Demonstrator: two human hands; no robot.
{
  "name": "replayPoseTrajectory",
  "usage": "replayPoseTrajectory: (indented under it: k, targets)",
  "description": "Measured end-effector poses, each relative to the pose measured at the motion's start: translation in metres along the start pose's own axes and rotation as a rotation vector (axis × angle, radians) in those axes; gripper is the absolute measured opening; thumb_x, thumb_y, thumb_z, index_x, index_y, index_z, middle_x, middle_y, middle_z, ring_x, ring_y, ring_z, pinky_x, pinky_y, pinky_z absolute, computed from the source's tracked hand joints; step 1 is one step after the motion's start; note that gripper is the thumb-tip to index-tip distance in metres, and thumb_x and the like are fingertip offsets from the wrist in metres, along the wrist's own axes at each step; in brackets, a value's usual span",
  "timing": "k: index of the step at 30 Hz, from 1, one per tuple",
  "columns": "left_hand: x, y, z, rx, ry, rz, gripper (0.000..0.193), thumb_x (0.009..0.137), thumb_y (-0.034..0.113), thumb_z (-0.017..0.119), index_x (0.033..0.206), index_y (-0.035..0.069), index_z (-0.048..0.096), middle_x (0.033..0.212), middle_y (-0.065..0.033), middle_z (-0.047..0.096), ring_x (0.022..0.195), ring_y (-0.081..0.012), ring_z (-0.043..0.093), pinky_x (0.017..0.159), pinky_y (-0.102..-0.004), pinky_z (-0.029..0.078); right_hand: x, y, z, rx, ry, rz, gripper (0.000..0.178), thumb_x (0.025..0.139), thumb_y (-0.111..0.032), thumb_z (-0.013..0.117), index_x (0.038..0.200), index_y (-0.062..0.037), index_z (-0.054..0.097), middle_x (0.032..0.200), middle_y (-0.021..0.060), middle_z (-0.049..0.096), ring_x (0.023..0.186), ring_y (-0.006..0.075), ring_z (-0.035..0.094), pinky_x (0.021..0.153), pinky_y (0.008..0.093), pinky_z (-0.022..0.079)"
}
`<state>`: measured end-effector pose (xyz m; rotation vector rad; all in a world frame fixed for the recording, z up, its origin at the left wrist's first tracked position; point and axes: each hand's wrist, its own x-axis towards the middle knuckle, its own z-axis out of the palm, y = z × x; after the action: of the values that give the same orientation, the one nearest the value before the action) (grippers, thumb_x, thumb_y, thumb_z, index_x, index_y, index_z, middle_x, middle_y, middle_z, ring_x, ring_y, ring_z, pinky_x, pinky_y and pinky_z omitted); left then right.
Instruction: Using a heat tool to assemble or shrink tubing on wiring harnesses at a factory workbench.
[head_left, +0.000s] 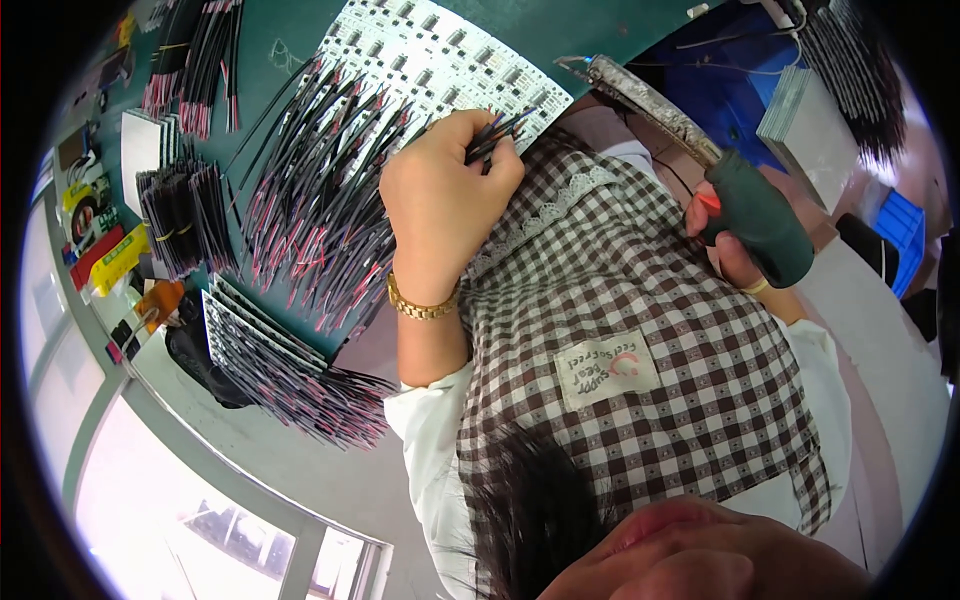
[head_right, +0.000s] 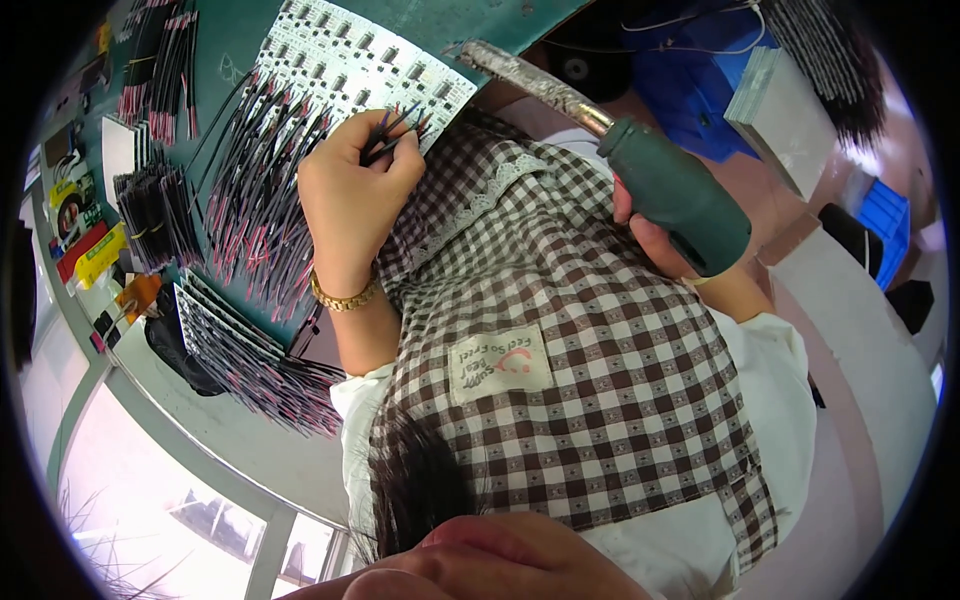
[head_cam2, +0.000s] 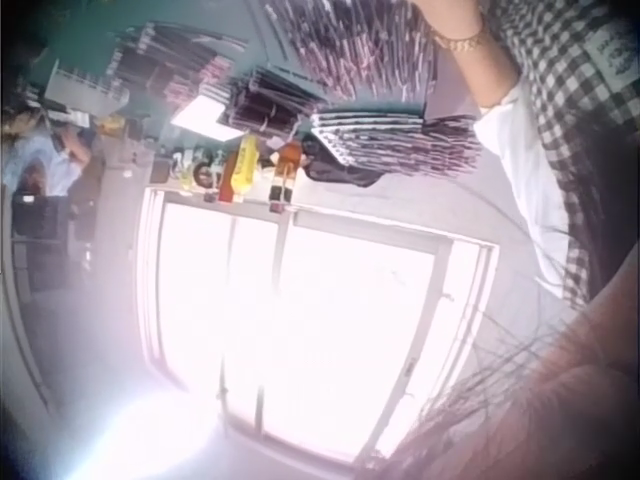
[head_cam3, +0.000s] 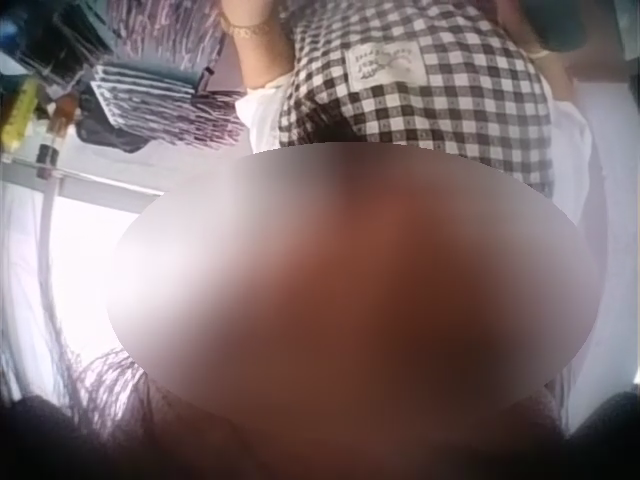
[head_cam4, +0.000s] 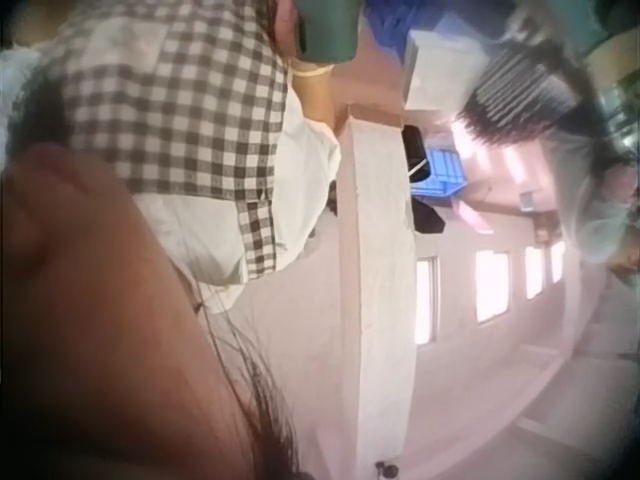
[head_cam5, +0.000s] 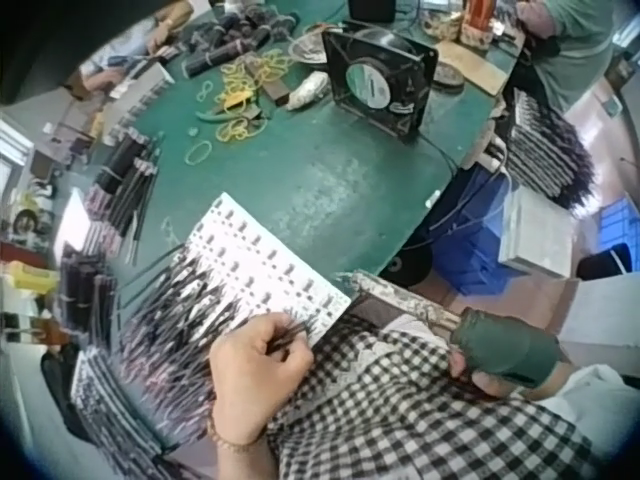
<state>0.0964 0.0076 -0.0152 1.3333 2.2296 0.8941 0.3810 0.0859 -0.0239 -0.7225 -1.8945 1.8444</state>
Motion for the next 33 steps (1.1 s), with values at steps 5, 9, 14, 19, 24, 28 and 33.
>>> replayPoseTrajectory:
  k: [5,9,14,19,24,28,33]
  targets:
    - [-0.004,-0.001,-0.008,0.108,0.079,0.398,0.012,0.08,0.006,0.066,0.092,0.005,0.065,0.082,-0.0108,0.063,0.067,-0.0222,0.06,0.057,-0.0297,0.046,0.002,0.012,0.0,0.045,0.093,-0.09,0.05,0.088,-0.031,0.059,0.125,0.0029,0.05,0.09,0.0116,0.056,0.074,0.017,0.053,0.069,0.0296,0.047]
    - [-0.011,0.006,-0.013,-0.334,0.311,0.067,0.011,0.087,0.01,0.065,0.092,0.0,0.062,0.073,-0.0058,0.058,0.058,-0.0131,0.053,0.055,-0.0243,0.043,0.007,0.006,0.001,-0.059,0.035,-0.073,0.048,0.089,-0.027,0.057,0.125,0.0027,0.05,0.087,0.011,0.056,0.072,0.0161,0.053,0.067,0.0291,0.046]
    - [-0.006,-0.005,-0.002,-0.406,0.306,0.011,0.014,0.084,0.007,0.063,0.092,-0.002,0.056,0.072,-0.0065,0.059,0.054,-0.0075,0.049,0.052,-0.0203,0.04,0.003,0.017,0.008,-0.176,0.057,-0.042,0.047,0.089,-0.024,0.055,0.127,0.0035,0.048,0.087,0.0096,0.056,0.073,0.0159,0.052,0.068,0.0294,0.045]
    - [-0.005,-0.005,0.005,-0.4,0.233,-0.147,0.01,0.083,0.007,0.065,0.083,-0.001,0.058,0.069,-0.0035,0.057,0.059,-0.0034,0.047,0.052,-0.0197,0.039,0.005,0.024,0.012,-0.337,0.096,-0.12,0.025,0.078,-0.009,0.067,0.102,-0.0035,0.066,0.096,0.0064,0.068,0.084,0.0175,0.066,0.073,0.0274,0.051]
    - [0.001,-0.004,0.009,-0.253,0.282,-0.079,0.007,0.08,0.006,0.069,0.08,0.001,0.063,0.07,-0.0032,0.059,0.057,-0.008,0.051,0.052,-0.0222,0.041,-0.009,0.036,0.011,0.151,0.171,0.134,0.028,0.077,-0.011,0.067,0.104,-0.0033,0.065,0.101,0.0066,0.067,0.09,0.0183,0.065,0.077,0.0289,0.051]
    - [0.002,-0.003,0.011,-0.04,0.345,0.126,0.011,0.074,0.007,0.074,0.083,0.004,0.068,0.064,-0.0031,0.055,0.054,-0.0125,0.051,0.049,-0.0244,0.041,0.003,0.028,0.013,-0.212,0.024,-0.038,0.049,0.089,-0.019,0.053,0.13,0.0057,0.043,0.086,0.0078,0.055,0.075,0.0157,0.05,0.071,0.0297,0.043]
    - [0.001,0.0,0.009,0.027,0.317,0.03,0.011,0.071,0.007,0.076,0.078,0.005,0.069,0.062,-0.0021,0.054,0.049,-0.0118,0.048,0.046,-0.0252,0.038,0.0,0.037,0.011,-0.242,-0.014,-0.109,0.041,0.088,-0.015,0.054,0.124,0.0028,0.047,0.088,0.0069,0.055,0.076,0.0143,0.05,0.071,0.0281,0.043]
